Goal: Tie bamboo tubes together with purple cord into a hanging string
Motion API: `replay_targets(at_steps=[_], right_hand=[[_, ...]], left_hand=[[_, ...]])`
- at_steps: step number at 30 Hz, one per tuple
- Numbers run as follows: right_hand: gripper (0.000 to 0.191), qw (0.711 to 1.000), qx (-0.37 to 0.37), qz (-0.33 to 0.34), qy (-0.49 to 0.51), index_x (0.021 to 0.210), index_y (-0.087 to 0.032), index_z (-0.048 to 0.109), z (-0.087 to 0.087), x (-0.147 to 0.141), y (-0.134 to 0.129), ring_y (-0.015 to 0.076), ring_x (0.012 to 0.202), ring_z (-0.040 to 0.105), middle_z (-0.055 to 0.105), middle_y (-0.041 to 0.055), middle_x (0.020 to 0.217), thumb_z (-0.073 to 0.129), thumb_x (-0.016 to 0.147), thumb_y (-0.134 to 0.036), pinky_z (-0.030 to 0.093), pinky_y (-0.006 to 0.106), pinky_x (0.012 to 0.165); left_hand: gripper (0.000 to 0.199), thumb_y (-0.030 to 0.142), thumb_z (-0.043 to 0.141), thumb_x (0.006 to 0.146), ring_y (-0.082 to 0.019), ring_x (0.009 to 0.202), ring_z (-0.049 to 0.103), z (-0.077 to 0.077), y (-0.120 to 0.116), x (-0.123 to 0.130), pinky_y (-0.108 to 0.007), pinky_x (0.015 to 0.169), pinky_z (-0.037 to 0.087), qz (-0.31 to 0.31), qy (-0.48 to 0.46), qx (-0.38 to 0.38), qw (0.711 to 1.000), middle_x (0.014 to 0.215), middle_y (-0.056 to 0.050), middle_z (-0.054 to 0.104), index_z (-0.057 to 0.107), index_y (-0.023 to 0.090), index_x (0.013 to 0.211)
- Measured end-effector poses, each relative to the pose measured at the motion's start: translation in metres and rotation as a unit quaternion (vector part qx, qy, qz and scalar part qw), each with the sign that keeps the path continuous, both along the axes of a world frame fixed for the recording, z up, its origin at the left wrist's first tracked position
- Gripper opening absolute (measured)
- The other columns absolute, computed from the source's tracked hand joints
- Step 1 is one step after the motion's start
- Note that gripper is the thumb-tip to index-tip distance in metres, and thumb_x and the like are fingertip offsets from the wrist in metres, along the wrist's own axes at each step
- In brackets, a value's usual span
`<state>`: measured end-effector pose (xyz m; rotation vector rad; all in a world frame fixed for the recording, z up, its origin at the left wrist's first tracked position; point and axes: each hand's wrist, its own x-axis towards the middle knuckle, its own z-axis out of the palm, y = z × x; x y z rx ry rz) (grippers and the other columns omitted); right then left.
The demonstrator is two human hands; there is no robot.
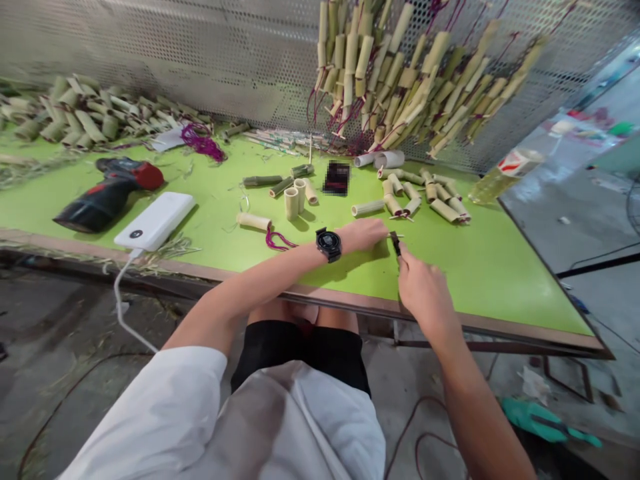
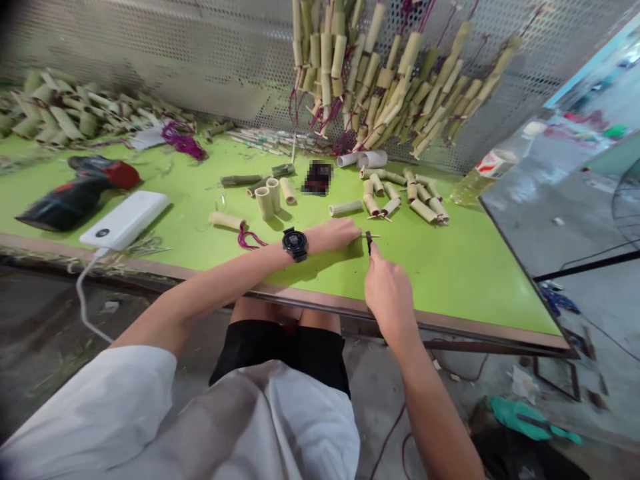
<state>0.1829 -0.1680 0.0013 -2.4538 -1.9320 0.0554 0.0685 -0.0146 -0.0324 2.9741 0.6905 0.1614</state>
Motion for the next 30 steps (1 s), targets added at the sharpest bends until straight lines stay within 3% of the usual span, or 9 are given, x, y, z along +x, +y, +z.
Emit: replay_targets(at_steps=[3,7,14,21,26,30], right_hand=[[0.052,1.000,0.005,0.012,0.002,0.156,-0.014,0.055,0.000,0.002,0.009,0.0328,0.090,0.077,0.080,0.0211,0.107,0.033,0.110,-0.019,0.048,0.036,0.073],[0.051,1.000,0.010,0.025,0.013,0.156,-0.013,0.055,0.000,0.007,0.017,0.0338,0.091,0.077,0.081,0.0210,0.107,0.034,0.110,-0.019,0.047,0.036,0.070],[0.050,0.999,0.026,0.029,-0.010,0.153,-0.012,0.059,-0.012,0.009,-0.014,0.0310,0.076,0.076,0.081,0.0200,0.093,0.034,0.109,-0.020,0.045,0.035,0.063],[0.053,0.997,0.064,-0.003,0.031,0.152,-0.014,0.061,-0.018,0.018,-0.020,0.0332,0.077,0.075,0.081,0.0192,0.092,0.033,0.109,-0.028,0.048,0.037,0.064],[0.054,0.991,0.105,-0.082,0.000,0.153,-0.017,0.060,-0.015,0.048,-0.014,0.0316,0.071,0.072,0.079,0.0187,0.087,0.035,0.108,-0.034,0.045,0.036,0.060],[0.053,0.990,0.122,-0.049,-0.042,0.153,-0.017,0.060,-0.021,0.078,0.006,0.0279,0.078,0.069,0.076,0.0192,0.096,0.035,0.108,-0.030,0.045,0.034,0.063]], left_hand=[[0.025,0.002,0.051,0.098,-0.018,0.085,0.067,-0.003,0.004,0.000,-0.027,0.077,0.050,-0.027,0.012,0.011,1.000,0.095,-0.013,0.073,0.073,0.008,0.107],[0.024,0.004,0.053,0.097,-0.019,0.084,0.068,-0.006,0.003,-0.001,-0.029,0.074,0.049,-0.005,-0.018,0.005,1.000,0.094,-0.012,0.072,0.073,0.009,0.109],[0.025,-0.001,0.052,0.092,-0.020,0.078,0.067,-0.008,0.005,0.005,-0.030,0.068,0.047,0.005,-0.032,0.002,0.999,0.088,-0.014,0.071,0.075,0.008,0.097],[0.033,0.007,0.045,0.099,-0.020,0.079,0.067,-0.010,0.008,-0.001,-0.031,0.068,0.046,0.011,-0.015,0.003,1.000,0.093,-0.015,0.074,0.076,0.008,0.107],[0.038,0.017,0.042,0.104,-0.020,0.080,0.068,0.002,0.009,-0.009,-0.031,0.071,0.046,0.008,-0.069,-0.012,0.998,0.095,-0.013,0.076,0.079,0.013,0.104],[0.039,0.029,0.043,0.108,-0.020,0.079,0.067,0.019,0.010,-0.018,-0.030,0.067,0.044,0.010,-0.121,-0.005,0.993,0.098,-0.012,0.076,0.079,0.016,0.107]])
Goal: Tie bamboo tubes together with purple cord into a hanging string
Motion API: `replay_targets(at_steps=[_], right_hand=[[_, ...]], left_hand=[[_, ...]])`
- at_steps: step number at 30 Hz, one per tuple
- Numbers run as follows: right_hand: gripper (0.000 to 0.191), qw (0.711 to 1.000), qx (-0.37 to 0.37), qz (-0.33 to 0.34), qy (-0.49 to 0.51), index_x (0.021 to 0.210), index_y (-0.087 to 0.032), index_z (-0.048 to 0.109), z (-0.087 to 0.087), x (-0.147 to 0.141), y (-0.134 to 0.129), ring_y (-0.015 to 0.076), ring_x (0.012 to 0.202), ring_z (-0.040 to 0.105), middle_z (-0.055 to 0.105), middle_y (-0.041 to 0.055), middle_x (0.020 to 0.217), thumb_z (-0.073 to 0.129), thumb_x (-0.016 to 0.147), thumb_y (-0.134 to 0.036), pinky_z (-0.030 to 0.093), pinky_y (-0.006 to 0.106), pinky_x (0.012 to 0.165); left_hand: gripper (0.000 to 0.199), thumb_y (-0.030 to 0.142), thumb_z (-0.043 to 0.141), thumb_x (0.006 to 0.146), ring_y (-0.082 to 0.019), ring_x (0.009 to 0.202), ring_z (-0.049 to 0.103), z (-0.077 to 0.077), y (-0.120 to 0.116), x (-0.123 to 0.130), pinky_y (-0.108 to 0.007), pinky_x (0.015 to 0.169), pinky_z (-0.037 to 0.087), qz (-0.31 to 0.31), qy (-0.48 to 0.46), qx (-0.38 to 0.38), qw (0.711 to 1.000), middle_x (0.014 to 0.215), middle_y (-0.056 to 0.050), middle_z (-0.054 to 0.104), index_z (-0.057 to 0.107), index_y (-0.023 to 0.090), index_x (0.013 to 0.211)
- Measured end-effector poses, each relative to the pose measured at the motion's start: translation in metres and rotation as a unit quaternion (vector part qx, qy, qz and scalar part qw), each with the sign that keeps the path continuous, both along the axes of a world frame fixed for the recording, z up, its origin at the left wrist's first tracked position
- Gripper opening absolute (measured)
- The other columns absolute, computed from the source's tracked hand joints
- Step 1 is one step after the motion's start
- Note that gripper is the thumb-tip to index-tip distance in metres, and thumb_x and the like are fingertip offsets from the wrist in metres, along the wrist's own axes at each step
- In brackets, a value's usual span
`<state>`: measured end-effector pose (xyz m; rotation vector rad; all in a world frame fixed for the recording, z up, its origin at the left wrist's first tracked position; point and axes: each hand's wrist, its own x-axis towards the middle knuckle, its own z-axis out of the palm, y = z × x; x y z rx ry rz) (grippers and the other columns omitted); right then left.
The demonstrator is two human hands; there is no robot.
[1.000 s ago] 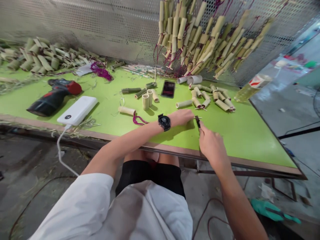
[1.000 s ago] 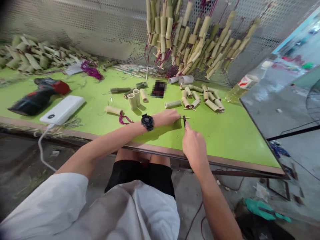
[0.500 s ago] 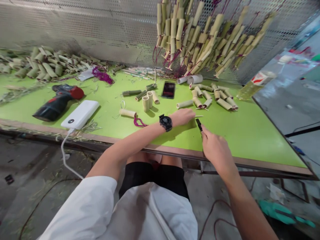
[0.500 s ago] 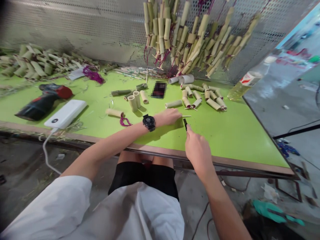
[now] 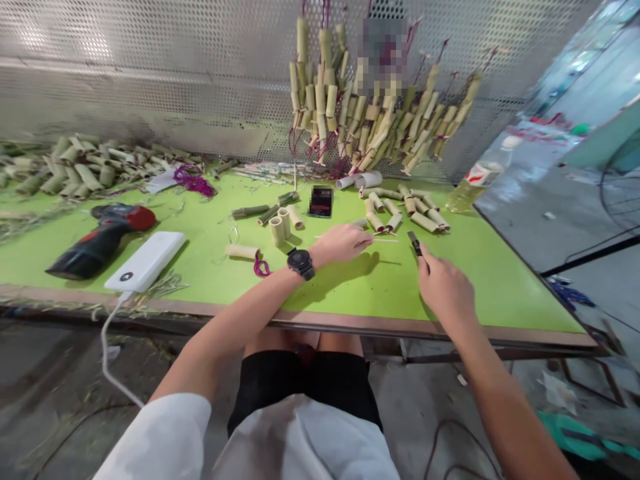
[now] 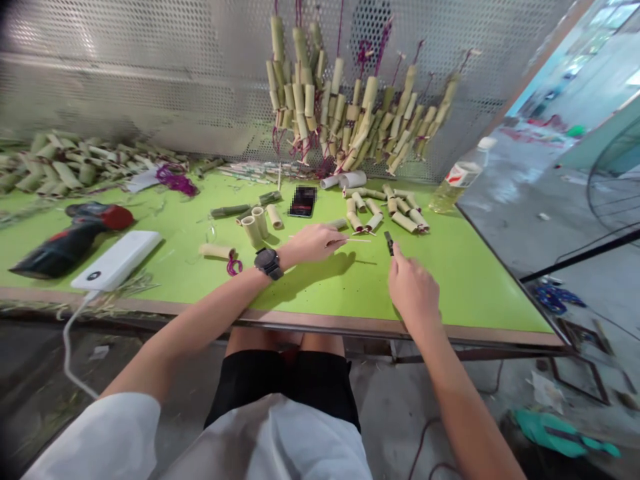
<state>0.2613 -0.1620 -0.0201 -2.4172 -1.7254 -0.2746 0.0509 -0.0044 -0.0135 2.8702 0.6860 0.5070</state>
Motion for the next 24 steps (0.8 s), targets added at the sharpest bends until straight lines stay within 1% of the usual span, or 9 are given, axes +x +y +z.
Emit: replay_targets(at_steps=[3,5,7,9,11,13,15,18,24], right_hand=[[0.048,0.996,0.012,0.068,-0.053,0.142,-0.015,0.068,-0.004,0.015,0.018,0.0324,0.099,0.067,0.072,0.0222,0.114,0.036,0.107,-0.026,0.048,0.038,0.072],[0.045,0.992,0.057,0.101,-0.049,0.129,-0.016,0.074,0.001,0.017,0.029,0.0330,0.104,0.065,0.070,0.0215,0.121,0.036,0.108,-0.028,0.048,0.039,0.077],[0.048,0.985,0.111,0.131,0.013,0.114,-0.016,0.076,0.011,0.012,0.042,0.0287,0.098,0.067,0.073,0.0187,0.116,0.032,0.110,-0.033,0.048,0.037,0.076],[0.057,0.973,0.123,0.168,0.101,0.100,-0.016,0.076,0.023,-0.001,0.055,0.0240,0.084,0.067,0.076,0.0149,0.100,0.027,0.113,-0.042,0.046,0.033,0.070],[0.063,0.962,0.078,0.218,0.143,0.090,-0.017,0.075,0.033,-0.017,0.071,0.0217,0.074,0.066,0.076,0.0122,0.089,0.026,0.112,-0.051,0.043,0.031,0.064],[0.063,0.951,0.020,0.272,0.144,0.083,-0.019,0.072,0.036,-0.031,0.086,0.0205,0.070,0.065,0.075,0.0100,0.082,0.027,0.112,-0.051,0.040,0.030,0.062],[0.059,0.939,-0.008,0.324,0.119,0.084,-0.020,0.072,0.032,-0.038,0.099,0.0209,0.074,0.065,0.074,0.0088,0.083,0.027,0.112,-0.046,0.040,0.030,0.063],[0.051,0.927,-0.017,0.370,0.064,0.099,-0.018,0.073,0.017,-0.037,0.110,0.0219,0.079,0.066,0.075,0.0103,0.095,0.027,0.111,-0.037,0.039,0.030,0.062],[0.047,0.931,-0.041,0.361,-0.010,0.113,-0.016,0.070,-0.001,-0.033,0.111,0.0220,0.081,0.066,0.075,0.0122,0.107,0.027,0.111,-0.035,0.033,0.031,0.060]], left_hand=[[0.038,0.032,0.044,0.108,-0.019,0.080,0.067,0.012,0.000,-0.007,-0.029,0.065,0.042,-0.012,-0.012,0.018,1.000,0.100,-0.010,0.077,0.079,0.018,0.111],[0.037,0.031,0.045,0.108,-0.019,0.082,0.068,0.019,-0.001,-0.012,-0.029,0.065,0.041,-0.019,-0.014,0.031,0.999,0.102,-0.010,0.078,0.080,0.019,0.111],[0.036,0.031,0.046,0.108,-0.019,0.083,0.069,0.023,-0.001,-0.017,-0.028,0.065,0.041,-0.019,-0.012,0.037,0.999,0.104,-0.009,0.079,0.080,0.020,0.111],[0.036,0.031,0.046,0.108,-0.019,0.084,0.070,0.024,-0.002,-0.022,-0.028,0.065,0.042,-0.007,-0.008,0.044,0.999,0.105,-0.010,0.079,0.080,0.020,0.113],[0.036,0.031,0.045,0.108,-0.019,0.083,0.069,0.022,-0.003,-0.026,-0.028,0.064,0.041,0.015,0.003,0.053,0.998,0.103,-0.010,0.078,0.079,0.020,0.116],[0.037,0.029,0.043,0.109,-0.019,0.081,0.069,0.018,-0.004,-0.030,-0.027,0.062,0.041,0.044,0.016,0.060,0.997,0.100,-0.010,0.077,0.078,0.020,0.118],[0.038,0.029,0.040,0.109,-0.019,0.079,0.068,0.014,-0.005,-0.034,-0.027,0.062,0.041,0.069,0.026,0.058,0.996,0.100,-0.010,0.076,0.076,0.020,0.118],[0.042,0.032,0.036,0.110,-0.019,0.073,0.065,0.009,-0.005,-0.038,-0.029,0.063,0.042,0.097,0.048,0.038,0.993,0.097,-0.010,0.075,0.075,0.018,0.111],[0.041,0.035,0.036,0.110,-0.020,0.074,0.066,0.000,0.000,-0.042,-0.029,0.069,0.045,0.123,0.075,0.016,0.989,0.094,-0.010,0.075,0.074,0.020,0.114]])
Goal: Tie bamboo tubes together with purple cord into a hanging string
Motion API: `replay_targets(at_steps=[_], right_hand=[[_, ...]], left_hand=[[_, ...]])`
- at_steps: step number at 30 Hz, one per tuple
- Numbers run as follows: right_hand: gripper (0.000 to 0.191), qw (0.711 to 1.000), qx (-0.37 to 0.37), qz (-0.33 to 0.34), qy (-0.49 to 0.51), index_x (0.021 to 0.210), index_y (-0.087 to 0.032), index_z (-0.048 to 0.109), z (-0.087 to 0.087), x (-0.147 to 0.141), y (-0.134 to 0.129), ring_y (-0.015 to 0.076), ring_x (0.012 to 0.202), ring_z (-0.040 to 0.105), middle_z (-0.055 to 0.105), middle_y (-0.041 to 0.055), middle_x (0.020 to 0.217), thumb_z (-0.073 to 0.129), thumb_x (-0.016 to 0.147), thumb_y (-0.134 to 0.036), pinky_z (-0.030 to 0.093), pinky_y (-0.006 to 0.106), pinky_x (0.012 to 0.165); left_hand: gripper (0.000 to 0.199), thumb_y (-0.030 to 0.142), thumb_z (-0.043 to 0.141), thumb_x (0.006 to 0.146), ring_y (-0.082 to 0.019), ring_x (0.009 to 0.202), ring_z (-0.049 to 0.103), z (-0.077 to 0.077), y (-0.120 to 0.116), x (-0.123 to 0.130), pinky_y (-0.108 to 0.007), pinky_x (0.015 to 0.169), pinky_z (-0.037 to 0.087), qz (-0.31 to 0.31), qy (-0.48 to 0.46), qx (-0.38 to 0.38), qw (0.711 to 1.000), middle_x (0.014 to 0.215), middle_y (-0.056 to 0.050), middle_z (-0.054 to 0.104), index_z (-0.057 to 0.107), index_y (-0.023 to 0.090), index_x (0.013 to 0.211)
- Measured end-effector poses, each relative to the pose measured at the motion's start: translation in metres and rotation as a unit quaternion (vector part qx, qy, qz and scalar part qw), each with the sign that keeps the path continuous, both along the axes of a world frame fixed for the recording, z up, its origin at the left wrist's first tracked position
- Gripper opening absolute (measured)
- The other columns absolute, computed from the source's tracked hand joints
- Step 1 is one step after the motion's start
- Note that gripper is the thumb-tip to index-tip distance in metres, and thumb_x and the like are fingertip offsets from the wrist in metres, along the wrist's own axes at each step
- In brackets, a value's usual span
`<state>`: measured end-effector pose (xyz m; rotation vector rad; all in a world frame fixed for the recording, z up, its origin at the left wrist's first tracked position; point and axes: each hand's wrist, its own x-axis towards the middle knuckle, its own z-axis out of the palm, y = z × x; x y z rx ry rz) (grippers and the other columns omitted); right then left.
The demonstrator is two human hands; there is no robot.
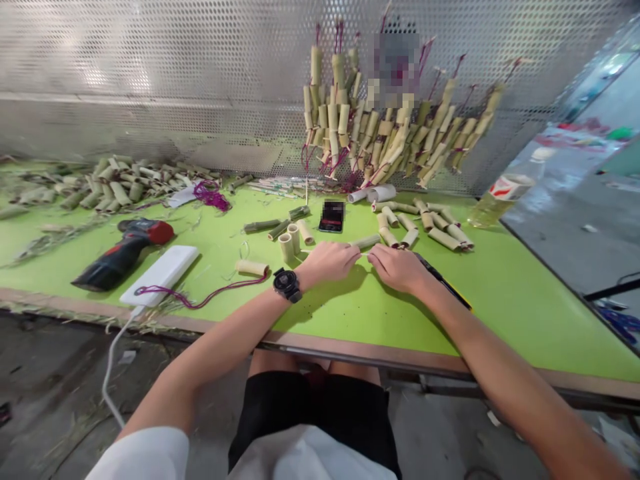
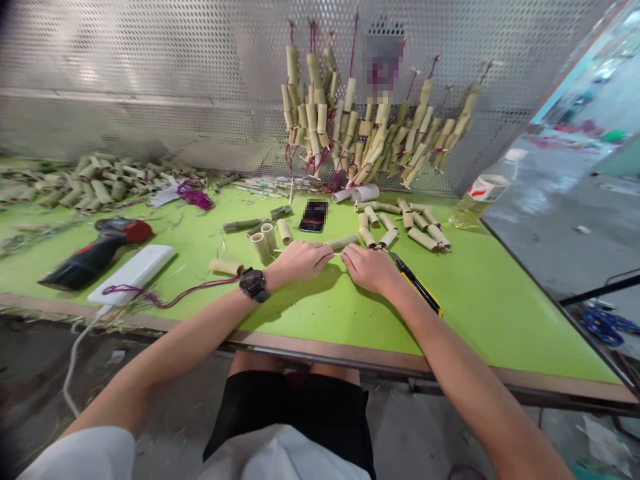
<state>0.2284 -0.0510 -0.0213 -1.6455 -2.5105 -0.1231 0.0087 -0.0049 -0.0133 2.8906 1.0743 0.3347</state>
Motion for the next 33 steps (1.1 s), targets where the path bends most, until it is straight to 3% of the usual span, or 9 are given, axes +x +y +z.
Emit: replay_targets(at_steps=[15,20,26,33], right_hand=[[0.052,0.998,0.047,-0.038,-0.004,0.117,-0.015,0.072,-0.012,-0.005,0.001,0.0218,0.080,0.067,0.076,0.0121,0.107,0.025,0.113,-0.038,0.036,0.030,0.055],[0.051,0.999,0.024,-0.035,0.025,0.114,-0.015,0.074,-0.011,-0.007,0.001,0.0221,0.081,0.070,0.076,0.0142,0.109,0.027,0.113,-0.036,0.043,0.030,0.055],[0.043,0.994,-0.011,-0.037,0.101,0.122,-0.018,0.076,-0.015,-0.014,-0.003,0.0230,0.097,0.075,0.078,0.0124,0.123,0.036,0.112,-0.031,0.059,0.035,0.074],[0.042,0.984,-0.050,-0.070,0.157,0.125,-0.024,0.078,-0.023,-0.016,-0.003,0.0255,0.109,0.076,0.077,0.0104,0.130,0.040,0.112,-0.036,0.062,0.042,0.086]], left_hand=[[0.041,0.036,0.035,0.111,-0.018,0.077,0.066,-0.009,0.004,0.002,-0.027,0.069,0.046,0.008,-0.017,0.015,1.000,0.103,-0.010,0.073,0.073,0.020,0.116],[0.041,0.036,0.035,0.112,-0.017,0.072,0.064,-0.015,0.006,0.005,-0.028,0.067,0.045,0.001,-0.012,0.009,1.000,0.098,-0.010,0.073,0.072,0.021,0.117],[0.043,0.039,0.039,0.110,-0.019,0.073,0.066,-0.025,0.010,0.006,-0.029,0.065,0.044,-0.001,-0.049,0.006,0.999,0.095,-0.011,0.076,0.077,0.018,0.106],[0.045,0.028,0.038,0.108,-0.019,0.069,0.065,-0.024,0.003,0.012,-0.030,0.061,0.045,0.033,-0.042,-0.048,0.997,0.091,-0.011,0.076,0.080,0.015,0.097]])
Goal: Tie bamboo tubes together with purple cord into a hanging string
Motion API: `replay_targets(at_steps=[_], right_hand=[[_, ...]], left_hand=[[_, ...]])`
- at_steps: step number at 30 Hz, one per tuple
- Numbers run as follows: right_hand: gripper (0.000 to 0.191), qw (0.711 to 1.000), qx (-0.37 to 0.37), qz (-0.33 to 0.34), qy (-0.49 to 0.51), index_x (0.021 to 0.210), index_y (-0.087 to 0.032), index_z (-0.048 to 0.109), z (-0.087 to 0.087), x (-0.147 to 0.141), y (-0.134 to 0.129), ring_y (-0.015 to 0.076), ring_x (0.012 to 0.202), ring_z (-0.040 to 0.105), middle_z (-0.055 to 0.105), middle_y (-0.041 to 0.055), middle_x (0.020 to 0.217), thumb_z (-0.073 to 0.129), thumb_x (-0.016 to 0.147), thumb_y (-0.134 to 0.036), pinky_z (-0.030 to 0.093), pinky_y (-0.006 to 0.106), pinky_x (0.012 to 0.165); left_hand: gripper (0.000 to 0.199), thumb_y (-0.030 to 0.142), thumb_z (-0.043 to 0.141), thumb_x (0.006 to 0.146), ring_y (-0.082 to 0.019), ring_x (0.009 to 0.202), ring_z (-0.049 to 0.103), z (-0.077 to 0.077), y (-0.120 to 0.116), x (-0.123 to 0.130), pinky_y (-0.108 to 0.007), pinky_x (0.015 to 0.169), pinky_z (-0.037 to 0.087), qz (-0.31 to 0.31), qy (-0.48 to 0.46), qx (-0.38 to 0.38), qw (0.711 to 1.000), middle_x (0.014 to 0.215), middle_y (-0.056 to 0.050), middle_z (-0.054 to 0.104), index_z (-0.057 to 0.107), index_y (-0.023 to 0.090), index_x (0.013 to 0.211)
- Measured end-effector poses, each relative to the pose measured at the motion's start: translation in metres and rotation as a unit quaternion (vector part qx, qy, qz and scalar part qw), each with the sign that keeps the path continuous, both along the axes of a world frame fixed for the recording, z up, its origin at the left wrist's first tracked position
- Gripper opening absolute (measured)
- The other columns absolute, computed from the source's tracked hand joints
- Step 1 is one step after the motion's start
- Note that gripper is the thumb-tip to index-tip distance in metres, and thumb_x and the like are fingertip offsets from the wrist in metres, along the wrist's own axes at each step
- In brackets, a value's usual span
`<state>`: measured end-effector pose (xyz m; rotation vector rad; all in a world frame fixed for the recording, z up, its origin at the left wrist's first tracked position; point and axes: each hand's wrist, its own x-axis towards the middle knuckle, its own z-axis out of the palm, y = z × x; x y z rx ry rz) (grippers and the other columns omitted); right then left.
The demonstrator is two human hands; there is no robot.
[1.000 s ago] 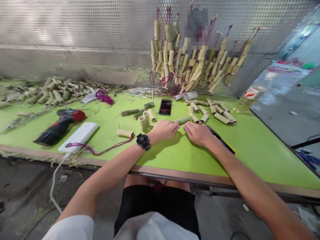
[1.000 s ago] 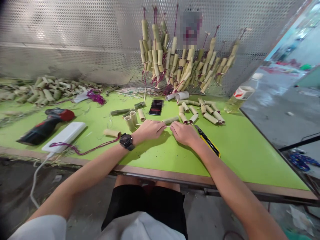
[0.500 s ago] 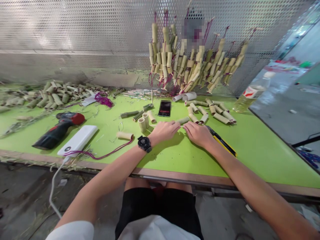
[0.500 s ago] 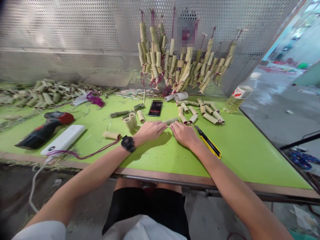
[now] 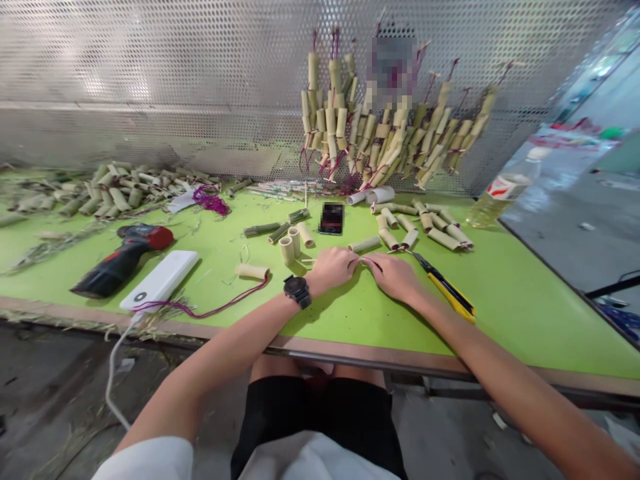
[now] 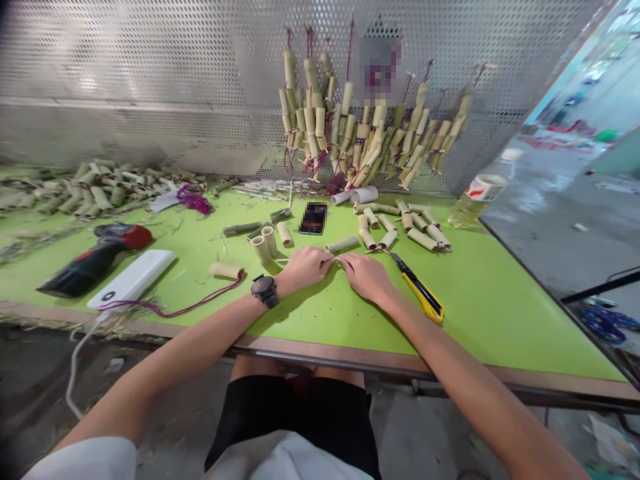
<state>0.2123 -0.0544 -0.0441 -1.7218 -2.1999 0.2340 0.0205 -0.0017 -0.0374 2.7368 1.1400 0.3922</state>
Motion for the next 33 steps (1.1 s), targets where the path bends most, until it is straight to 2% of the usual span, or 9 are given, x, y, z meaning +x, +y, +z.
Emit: replay_targets(at_steps=[6,14,18,22,27,30,33], right_hand=[[0.040,1.000,0.004,-0.006,0.004,0.127,-0.024,0.078,0.002,-0.002,-0.002,0.0265,0.110,0.076,0.078,0.0102,0.128,0.042,0.112,-0.033,0.061,0.044,0.091],[0.040,1.000,-0.001,-0.010,0.010,0.123,-0.021,0.079,0.005,-0.003,-0.003,0.0254,0.107,0.076,0.079,0.0093,0.126,0.043,0.112,-0.034,0.058,0.039,0.088],[0.039,1.000,0.001,-0.004,0.014,0.123,-0.021,0.079,0.003,-0.001,-0.003,0.0267,0.109,0.076,0.078,0.0103,0.127,0.044,0.111,-0.035,0.058,0.041,0.090],[0.042,1.000,0.010,0.006,0.019,0.125,-0.021,0.079,0.000,0.001,-0.003,0.0283,0.113,0.075,0.078,0.0103,0.129,0.044,0.111,-0.040,0.058,0.042,0.092],[0.045,1.000,0.008,0.004,0.021,0.122,-0.022,0.080,-0.003,0.002,-0.002,0.0285,0.109,0.076,0.079,0.0095,0.125,0.043,0.111,-0.045,0.059,0.042,0.090],[0.046,0.999,0.020,0.011,0.025,0.122,-0.023,0.081,-0.005,0.003,0.000,0.0291,0.108,0.077,0.080,0.0087,0.124,0.043,0.111,-0.047,0.060,0.042,0.088],[0.047,0.999,0.030,0.025,0.029,0.126,-0.023,0.079,-0.007,0.005,0.000,0.0290,0.110,0.076,0.079,0.0087,0.128,0.042,0.111,-0.047,0.060,0.042,0.088]], left_hand=[[0.047,0.026,0.035,0.109,-0.022,0.075,0.069,0.004,-0.004,0.001,-0.033,0.066,0.049,0.010,0.031,0.011,0.999,0.095,-0.013,0.076,0.079,0.013,0.099],[0.039,0.020,0.038,0.108,-0.026,0.079,0.072,0.010,-0.012,0.001,-0.033,0.062,0.045,0.014,0.086,0.034,0.996,0.098,-0.017,0.075,0.076,0.010,0.109],[0.037,0.014,0.039,0.106,-0.025,0.079,0.072,0.014,-0.015,0.001,-0.033,0.063,0.045,0.014,0.108,0.029,0.994,0.098,-0.018,0.074,0.074,0.008,0.113],[0.037,0.010,0.040,0.104,-0.023,0.077,0.070,0.011,-0.015,0.000,-0.033,0.063,0.045,0.010,0.098,0.036,0.995,0.096,-0.018,0.073,0.075,0.008,0.114],[0.039,0.007,0.038,0.103,-0.023,0.075,0.068,0.008,-0.014,0.000,-0.032,0.062,0.043,0.011,0.096,0.034,0.995,0.088,-0.016,0.071,0.075,0.007,0.112],[0.037,0.012,0.039,0.105,-0.023,0.076,0.068,0.007,-0.010,-0.002,-0.032,0.062,0.043,0.007,0.085,0.032,0.996,0.092,-0.016,0.073,0.075,0.008,0.110],[0.040,0.029,0.039,0.111,-0.022,0.078,0.067,0.006,-0.003,-0.008,-0.031,0.066,0.044,-0.011,0.050,0.007,0.999,0.097,-0.015,0.074,0.075,0.011,0.108]])
